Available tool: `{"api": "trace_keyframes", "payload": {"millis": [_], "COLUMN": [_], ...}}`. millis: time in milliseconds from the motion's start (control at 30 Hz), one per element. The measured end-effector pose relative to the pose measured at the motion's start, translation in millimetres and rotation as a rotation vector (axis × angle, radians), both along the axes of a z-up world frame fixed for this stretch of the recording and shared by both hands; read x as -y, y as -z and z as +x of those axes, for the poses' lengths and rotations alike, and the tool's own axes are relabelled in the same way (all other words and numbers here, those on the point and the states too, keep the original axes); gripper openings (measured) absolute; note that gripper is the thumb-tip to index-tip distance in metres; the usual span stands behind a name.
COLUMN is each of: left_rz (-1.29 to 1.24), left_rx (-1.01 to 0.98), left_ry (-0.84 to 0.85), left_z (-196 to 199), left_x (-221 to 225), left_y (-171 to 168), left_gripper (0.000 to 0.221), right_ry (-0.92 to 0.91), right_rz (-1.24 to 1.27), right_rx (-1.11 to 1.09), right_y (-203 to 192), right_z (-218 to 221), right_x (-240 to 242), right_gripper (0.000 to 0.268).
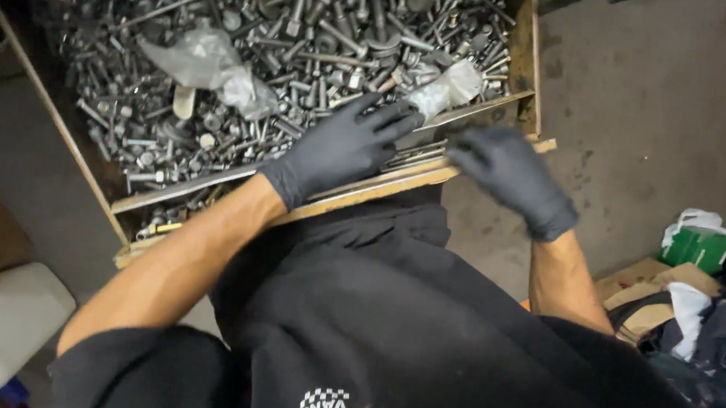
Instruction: Sorting and organizing various metal bolts from a large storage bin into a smaller tray or bag.
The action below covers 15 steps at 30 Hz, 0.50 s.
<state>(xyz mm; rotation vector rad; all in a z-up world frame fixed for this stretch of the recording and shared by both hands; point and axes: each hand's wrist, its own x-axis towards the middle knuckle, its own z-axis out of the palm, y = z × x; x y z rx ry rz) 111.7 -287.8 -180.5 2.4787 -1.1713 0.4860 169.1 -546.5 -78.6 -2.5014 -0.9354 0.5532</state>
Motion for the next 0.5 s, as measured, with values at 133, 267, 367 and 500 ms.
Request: {"api": "trace_keyframes", "payload": {"millis": [133, 267, 367, 500], "left_rz": [-0.027, 0.037, -0.013, 0.039], "left_rx": [0.005, 0.000, -0.075, -0.142], "left_ry": [-0.068, -0.069, -0.031, -0.021], "left_z": [0, -2, -4, -2], "left_x": [4, 1, -6, -3], "left_y": [-9, 7, 1, 1], "left_gripper": [0.019, 0.020, 0.041, 0.056], "right_ry": [-0.059, -0.114, -0.120, -0.122], "right_rz": [-0.176, -0.168, -0.170, -0.178], "right_rx": [-0.153, -0.226, -0.283, -0.376], "right_y": [-17, -12, -29, -30], "right_z": [0, 8, 7, 11], "right_x": [-25, -18, -23, -23], "right_gripper": [0.026, 0.025, 0.024, 0.030]}}
